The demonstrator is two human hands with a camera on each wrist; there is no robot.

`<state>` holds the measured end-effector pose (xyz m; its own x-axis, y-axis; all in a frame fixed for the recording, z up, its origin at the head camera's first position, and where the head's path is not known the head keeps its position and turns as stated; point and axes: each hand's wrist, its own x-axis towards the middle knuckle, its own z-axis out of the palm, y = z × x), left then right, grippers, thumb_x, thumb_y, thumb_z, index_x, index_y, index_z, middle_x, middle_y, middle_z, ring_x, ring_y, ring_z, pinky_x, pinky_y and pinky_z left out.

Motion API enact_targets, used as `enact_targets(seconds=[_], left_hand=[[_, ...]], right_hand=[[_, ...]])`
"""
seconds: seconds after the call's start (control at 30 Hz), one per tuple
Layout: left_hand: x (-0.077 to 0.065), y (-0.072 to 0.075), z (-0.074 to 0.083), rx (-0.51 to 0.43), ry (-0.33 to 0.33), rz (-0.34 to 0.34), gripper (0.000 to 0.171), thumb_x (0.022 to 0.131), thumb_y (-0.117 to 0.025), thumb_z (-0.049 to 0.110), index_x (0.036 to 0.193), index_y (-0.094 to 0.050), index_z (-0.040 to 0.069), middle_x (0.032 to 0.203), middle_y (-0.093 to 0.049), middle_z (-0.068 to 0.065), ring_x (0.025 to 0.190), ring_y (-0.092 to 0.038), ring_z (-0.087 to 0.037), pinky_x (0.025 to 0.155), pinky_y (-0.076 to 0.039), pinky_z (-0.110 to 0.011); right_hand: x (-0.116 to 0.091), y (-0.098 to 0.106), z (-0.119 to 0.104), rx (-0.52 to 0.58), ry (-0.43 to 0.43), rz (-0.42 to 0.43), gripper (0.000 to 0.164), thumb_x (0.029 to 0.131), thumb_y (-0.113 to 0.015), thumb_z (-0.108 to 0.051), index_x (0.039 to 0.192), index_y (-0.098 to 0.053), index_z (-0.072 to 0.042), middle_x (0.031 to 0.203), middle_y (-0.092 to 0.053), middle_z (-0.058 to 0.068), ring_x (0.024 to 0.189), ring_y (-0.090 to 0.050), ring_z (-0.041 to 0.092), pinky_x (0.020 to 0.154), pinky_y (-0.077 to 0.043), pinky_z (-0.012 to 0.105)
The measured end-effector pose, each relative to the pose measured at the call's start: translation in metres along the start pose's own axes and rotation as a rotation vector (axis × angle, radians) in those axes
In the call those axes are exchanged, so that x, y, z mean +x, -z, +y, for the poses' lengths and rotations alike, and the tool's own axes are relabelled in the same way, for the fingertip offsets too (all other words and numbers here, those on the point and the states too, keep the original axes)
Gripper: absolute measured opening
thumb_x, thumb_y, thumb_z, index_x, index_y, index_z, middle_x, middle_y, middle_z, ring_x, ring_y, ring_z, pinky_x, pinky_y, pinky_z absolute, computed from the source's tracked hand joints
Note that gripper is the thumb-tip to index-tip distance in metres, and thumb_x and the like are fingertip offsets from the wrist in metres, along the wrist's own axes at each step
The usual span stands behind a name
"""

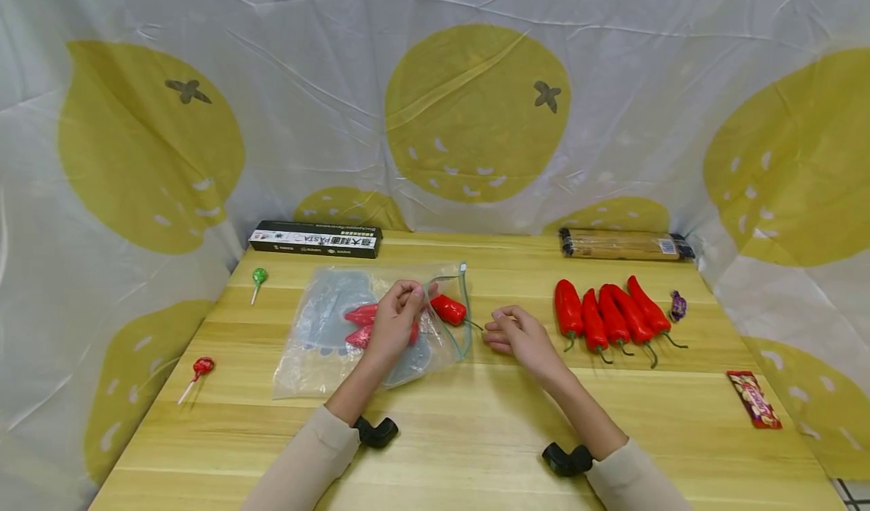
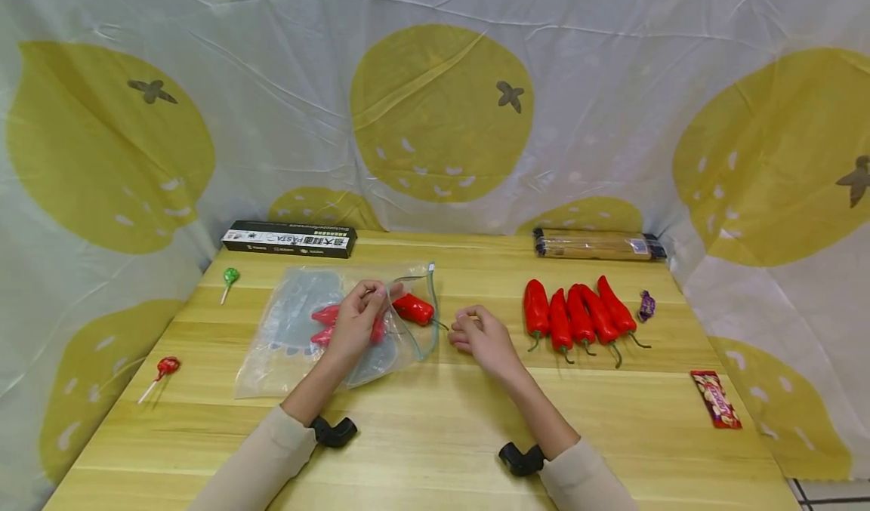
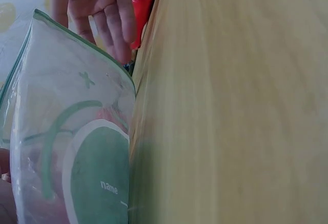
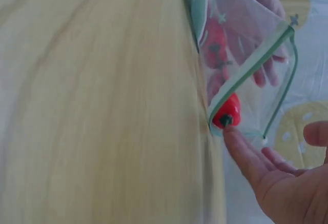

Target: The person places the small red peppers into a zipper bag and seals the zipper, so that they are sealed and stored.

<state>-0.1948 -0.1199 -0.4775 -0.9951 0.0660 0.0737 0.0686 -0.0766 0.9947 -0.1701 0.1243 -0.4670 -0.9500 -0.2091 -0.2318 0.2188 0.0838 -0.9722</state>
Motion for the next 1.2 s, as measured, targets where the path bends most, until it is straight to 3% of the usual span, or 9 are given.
enact_targets(seconds=[0.27,0.47,0.6,0.67,0.8,0.97,1.17,1.2], left_hand=[[0.0,0.001,-0.001,0.001,-0.012,-0.02,0.029,0.098,-0.055,0.034,0.108,-0.052,0.007,0.126,-0.066,-0.008,0.12,-0.061,-0.016,0.053,-0.036,-0.017],[-0.001,-0.001,-0.001,-0.017,-0.006,-0.02,0.029,0.098,-0.055,0.035,0.108,-0.053,0.008,0.126,-0.067,-0.006,0.12,-0.061,-0.015,0.062,-0.041,-0.012],[-0.002,-0.001,-0.001,-0.017,-0.003,-0.023,0.028,0.098,-0.055,0.035,0.107,-0.053,0.008,0.127,-0.067,-0.005,0.12,-0.061,-0.015,0.066,-0.044,-0.013],[-0.002,-0.001,-0.001,-0.012,-0.006,-0.021,0.028,0.098,-0.055,0.035,0.107,-0.053,0.009,0.126,-0.067,-0.005,0.12,-0.061,-0.015,0.064,-0.044,-0.013],[-0.002,0.0,0.0,-0.008,-0.005,-0.019,0.027,0.098,-0.055,0.036,0.106,-0.054,0.01,0.126,-0.067,-0.003,0.12,-0.061,-0.015,0.048,-0.031,-0.02],[-0.001,0.001,0.0,-0.01,-0.004,-0.023,0.029,0.098,-0.055,0.035,0.107,-0.053,0.008,0.126,-0.067,-0.005,0.12,-0.061,-0.016,0.049,-0.031,-0.022],[-0.001,0.002,0.0,-0.003,-0.013,-0.025,0.029,0.098,-0.055,0.036,0.107,-0.053,0.008,0.127,-0.067,-0.005,0.12,-0.061,-0.016,0.047,-0.031,-0.021],[-0.001,0.001,0.0,-0.009,-0.018,-0.027,0.029,0.098,-0.055,0.036,0.107,-0.053,0.008,0.126,-0.067,-0.006,0.12,-0.061,-0.016,0.051,-0.036,-0.017]], right_hand=[[0.004,-0.009,-0.001,0.125,0.046,-0.001,0.047,0.106,-0.039,-0.03,0.133,-0.04,0.009,0.138,-0.048,0.03,0.128,-0.053,0.037,0.106,-0.043,0.046],[0.009,-0.012,0.002,0.073,0.065,0.076,0.048,0.105,-0.042,-0.033,0.132,-0.043,0.007,0.135,-0.051,0.027,0.123,-0.057,0.036,0.103,-0.047,0.045],[0.009,-0.01,0.006,0.09,0.042,0.075,0.046,0.106,-0.039,-0.03,0.133,-0.042,0.007,0.133,-0.052,0.027,0.122,-0.058,0.038,0.101,-0.048,0.046],[0.009,-0.01,0.007,0.094,0.045,0.063,0.046,0.107,-0.036,-0.029,0.134,-0.041,0.007,0.133,-0.053,0.027,0.121,-0.058,0.038,0.1,-0.049,0.047],[0.006,-0.009,0.005,0.051,0.035,0.07,0.045,0.106,-0.036,-0.032,0.134,-0.044,0.003,0.132,-0.055,0.025,0.115,-0.062,0.039,0.093,-0.053,0.047],[0.002,-0.012,0.001,0.053,0.023,0.017,0.045,0.107,-0.033,-0.029,0.134,-0.044,0.005,0.13,-0.055,0.028,0.112,-0.063,0.041,0.094,-0.053,0.047],[0.002,-0.017,-0.007,0.179,0.033,-0.058,0.047,0.107,-0.032,-0.03,0.134,-0.041,0.007,0.136,-0.049,0.032,0.122,-0.055,0.043,0.104,-0.044,0.051],[0.003,-0.018,-0.008,0.21,0.039,-0.063,0.047,0.107,-0.033,-0.031,0.133,-0.041,0.007,0.137,-0.047,0.033,0.125,-0.053,0.044,0.106,-0.042,0.051]])
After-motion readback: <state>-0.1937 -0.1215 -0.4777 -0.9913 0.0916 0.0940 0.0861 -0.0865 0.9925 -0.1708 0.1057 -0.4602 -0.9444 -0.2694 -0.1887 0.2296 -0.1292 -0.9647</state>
